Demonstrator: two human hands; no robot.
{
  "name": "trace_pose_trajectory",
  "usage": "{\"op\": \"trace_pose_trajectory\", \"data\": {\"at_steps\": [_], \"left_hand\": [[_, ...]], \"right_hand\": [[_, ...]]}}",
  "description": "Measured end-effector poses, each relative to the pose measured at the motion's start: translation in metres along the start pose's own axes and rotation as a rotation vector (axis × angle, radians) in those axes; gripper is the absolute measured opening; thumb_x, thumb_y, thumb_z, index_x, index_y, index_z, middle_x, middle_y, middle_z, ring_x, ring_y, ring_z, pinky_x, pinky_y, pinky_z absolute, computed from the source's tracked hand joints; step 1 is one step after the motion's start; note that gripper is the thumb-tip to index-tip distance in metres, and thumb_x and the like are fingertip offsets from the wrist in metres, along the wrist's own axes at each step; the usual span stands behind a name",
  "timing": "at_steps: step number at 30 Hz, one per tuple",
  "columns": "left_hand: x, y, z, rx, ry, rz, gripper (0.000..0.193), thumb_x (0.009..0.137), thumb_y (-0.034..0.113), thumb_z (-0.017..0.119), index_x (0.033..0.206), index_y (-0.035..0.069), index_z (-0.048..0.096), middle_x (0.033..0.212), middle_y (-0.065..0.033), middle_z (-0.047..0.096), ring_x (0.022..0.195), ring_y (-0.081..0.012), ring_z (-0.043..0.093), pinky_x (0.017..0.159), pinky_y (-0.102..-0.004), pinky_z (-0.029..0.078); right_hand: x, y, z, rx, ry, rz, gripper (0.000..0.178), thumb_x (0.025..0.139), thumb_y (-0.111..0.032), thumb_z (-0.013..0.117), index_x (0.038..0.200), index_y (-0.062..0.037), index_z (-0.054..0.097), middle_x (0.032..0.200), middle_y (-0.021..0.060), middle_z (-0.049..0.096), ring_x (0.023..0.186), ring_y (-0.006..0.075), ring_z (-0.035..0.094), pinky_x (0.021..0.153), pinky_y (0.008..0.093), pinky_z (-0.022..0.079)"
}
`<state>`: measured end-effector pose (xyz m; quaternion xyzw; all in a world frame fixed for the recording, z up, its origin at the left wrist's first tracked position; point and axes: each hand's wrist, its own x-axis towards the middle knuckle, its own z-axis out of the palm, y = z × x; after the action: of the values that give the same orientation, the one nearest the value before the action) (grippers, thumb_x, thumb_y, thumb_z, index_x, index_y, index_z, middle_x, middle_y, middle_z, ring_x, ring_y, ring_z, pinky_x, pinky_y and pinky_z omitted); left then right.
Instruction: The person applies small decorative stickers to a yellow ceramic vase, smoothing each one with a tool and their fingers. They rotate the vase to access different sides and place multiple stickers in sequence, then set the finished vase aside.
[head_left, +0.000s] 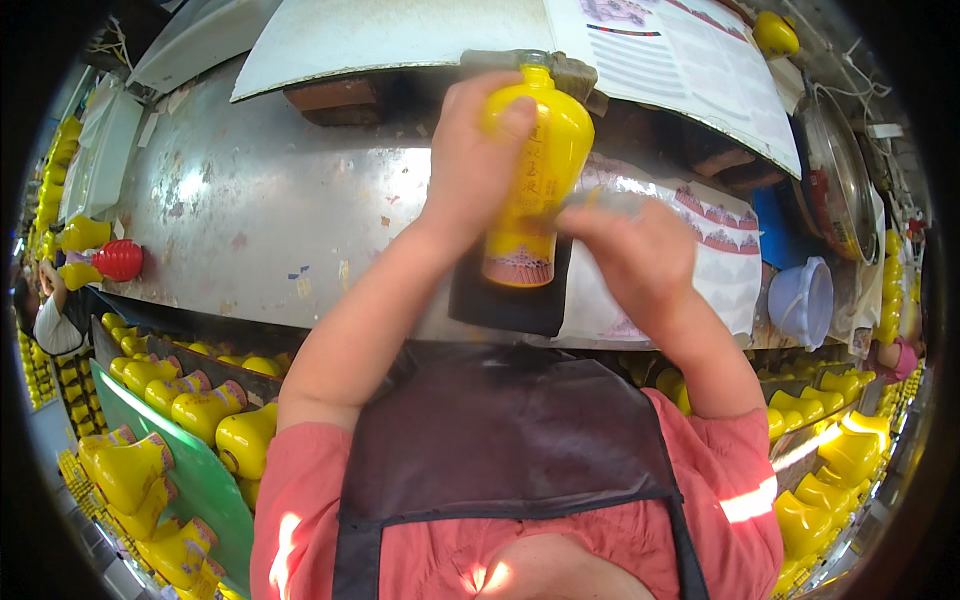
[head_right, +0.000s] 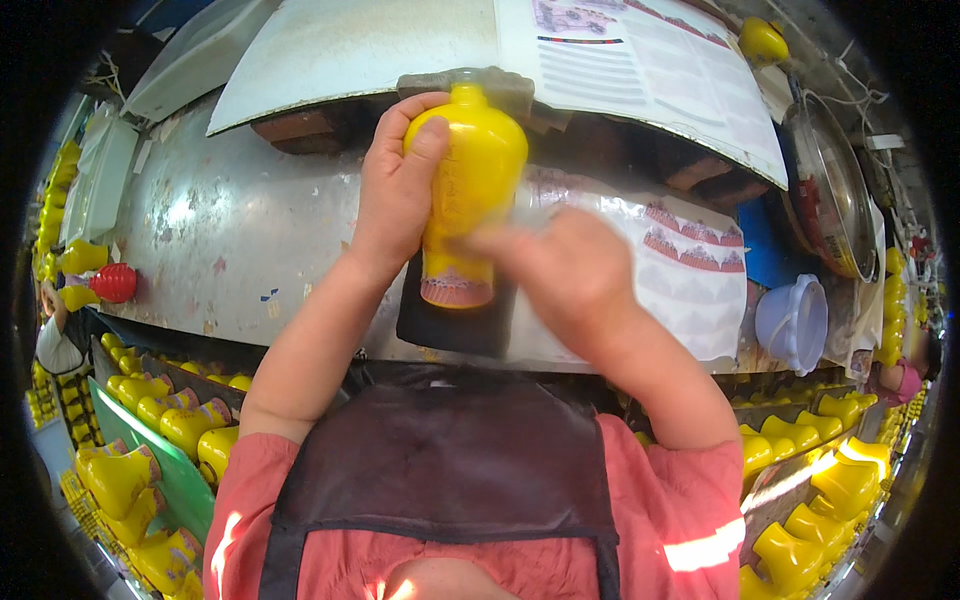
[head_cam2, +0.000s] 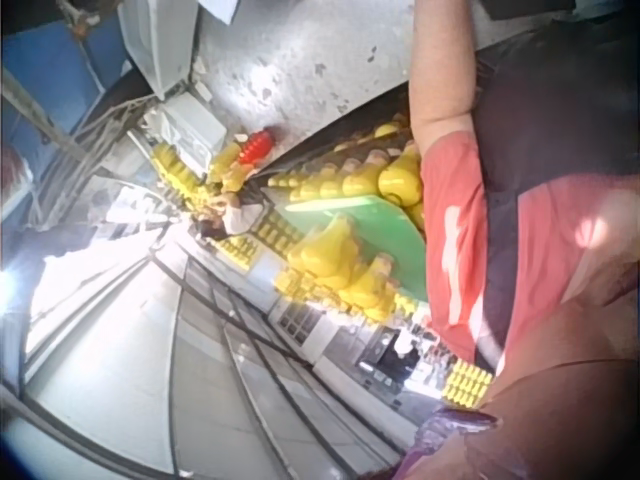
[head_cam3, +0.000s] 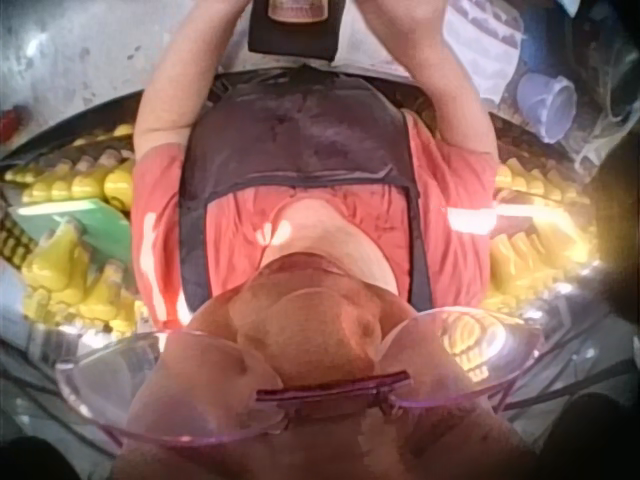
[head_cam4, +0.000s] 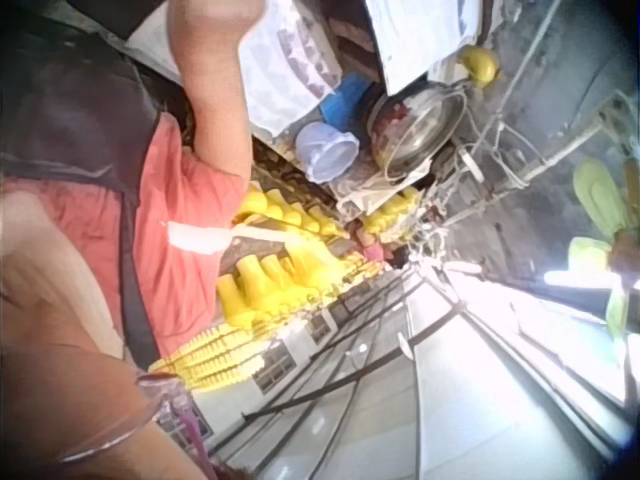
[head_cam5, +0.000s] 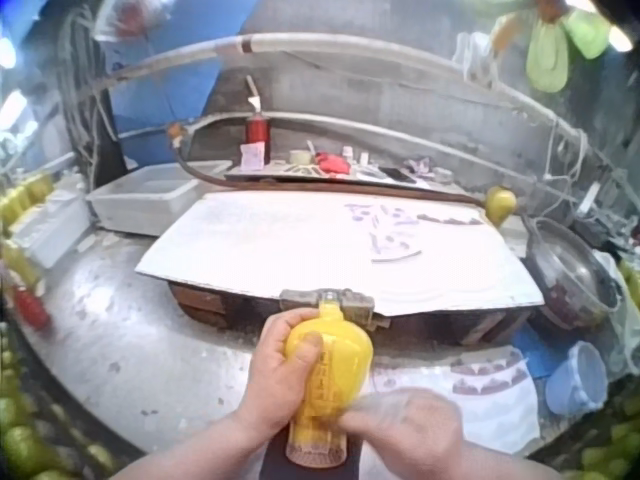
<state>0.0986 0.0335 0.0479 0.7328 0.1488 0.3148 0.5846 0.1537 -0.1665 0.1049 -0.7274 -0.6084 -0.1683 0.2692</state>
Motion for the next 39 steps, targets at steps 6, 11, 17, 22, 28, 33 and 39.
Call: {"op": "trace_pose_trajectory", "data": {"at_steps": [6, 11, 17, 22, 28, 33, 39], "left_hand": [[-0.007, -0.002, -0.001, -0.212, 0.005, -0.053, 0.04, 0.112, 0.03, 0.043, 0.133, 0.001, 0.06, 0.122, -0.0091, 0.065, 0.113, -0.0169, 0.061, 0.098, -0.0315, 0.05], [-0.002, 0.0, 0.0, -0.123, 0.024, -0.08, 0.043, 0.112, 0.026, 0.034, 0.138, 0.002, 0.058, 0.133, -0.0129, 0.061, 0.119, -0.0217, 0.062, 0.103, -0.0361, 0.05], [-0.017, -0.003, 0.001, -0.244, -0.049, -0.134, 0.049, 0.112, 0.032, 0.047, 0.153, 0.008, 0.038, 0.141, -0.0134, 0.054, 0.124, -0.0262, 0.059, 0.107, -0.0389, 0.049], [-0.02, -0.007, -0.006, 0.194, -0.063, 0.112, 0.06, 0.108, 0.029, 0.053, 0.158, 0.005, 0.031, 0.153, -0.0187, 0.042, 0.139, -0.0318, 0.044, 0.118, -0.0431, 0.035], [-0.038, -0.001, -0.011, 0.467, -0.133, 0.273, 0.082, 0.096, 0.025, 0.066, 0.163, 0.003, 0.023, 0.165, -0.0252, 0.022, 0.154, -0.0425, 0.021, 0.126, -0.0493, 0.019], [-0.041, 0.008, -0.007, 0.471, -0.155, 0.186, 0.106, 0.081, 0.023, 0.078, 0.165, 0.005, 0.015, 0.167, -0.025, 0.016, 0.156, -0.0435, 0.017, 0.127, -0.051, 0.018], [-0.042, 0.005, -0.009, 0.529, -0.176, 0.231, 0.111, 0.08, 0.023, 0.079, 0.166, 0.006, 0.012, 0.166, -0.0222, 0.018, 0.155, -0.0392, 0.021, 0.126, -0.0475, 0.021]], "right_hand": [[-0.034, 0.003, 0.021, 0.313, 0.07, -0.134, 0.031, 0.074, 0.004, 0.078, 0.101, -0.0093, 0.071, 0.099, 0.012, 0.076, 0.079, 0.0292, 0.072, 0.066, 0.0359, 0.057], [-0.042, 0.003, 0.034, 0.515, 0.165, 0.372, 0.024, 0.083, 0.004, 0.078, 0.104, -0.0044, 0.071, 0.096, 0.0114, 0.076, 0.083, 0.0276, 0.074, 0.074, 0.0351, 0.059], [-0.029, -0.007, 0.031, 0.454, 0.318, 0.421, 0.022, 0.085, -0.001, 0.076, 0.107, -0.0041, 0.071, 0.1, 0.0136, 0.073, 0.088, 0.0312, 0.072, 0.077, 0.0368, 0.058], [-0.018, 0.0, 0.037, 0.351, 0.317, 0.571, 0.029, 0.089, -0.011, 0.073, 0.115, -0.0078, 0.061, 0.095, 0.0149, 0.07, 0.084, 0.0364, 0.07, 0.072, 0.0444, 0.056], [0.01, 0.011, 0.033, 0.39, 0.381, 0.447, 0.027, 0.09, -0.012, 0.071, 0.115, -0.008, 0.061, 0.091, 0.0155, 0.07, 0.082, 0.0371, 0.069, 0.07, 0.0468, 0.055], [0.033, 0.023, 0.03, 0.396, 0.376, 0.431, 0.023, 0.091, -0.012, 0.072, 0.113, -0.0054, 0.066, 0.101, 0.015, 0.073, 0.09, 0.0371, 0.071, 0.075, 0.0423, 0.057], [0.061, 0.044, 0.03, 0.225, 0.398, 0.391, 0.022, 0.088, -0.011, 0.074, 0.109, -0.0067, 0.068, 0.097, 0.0148, 0.073, 0.084, 0.0365, 0.071, 0.073, 0.0408, 0.057]]}}
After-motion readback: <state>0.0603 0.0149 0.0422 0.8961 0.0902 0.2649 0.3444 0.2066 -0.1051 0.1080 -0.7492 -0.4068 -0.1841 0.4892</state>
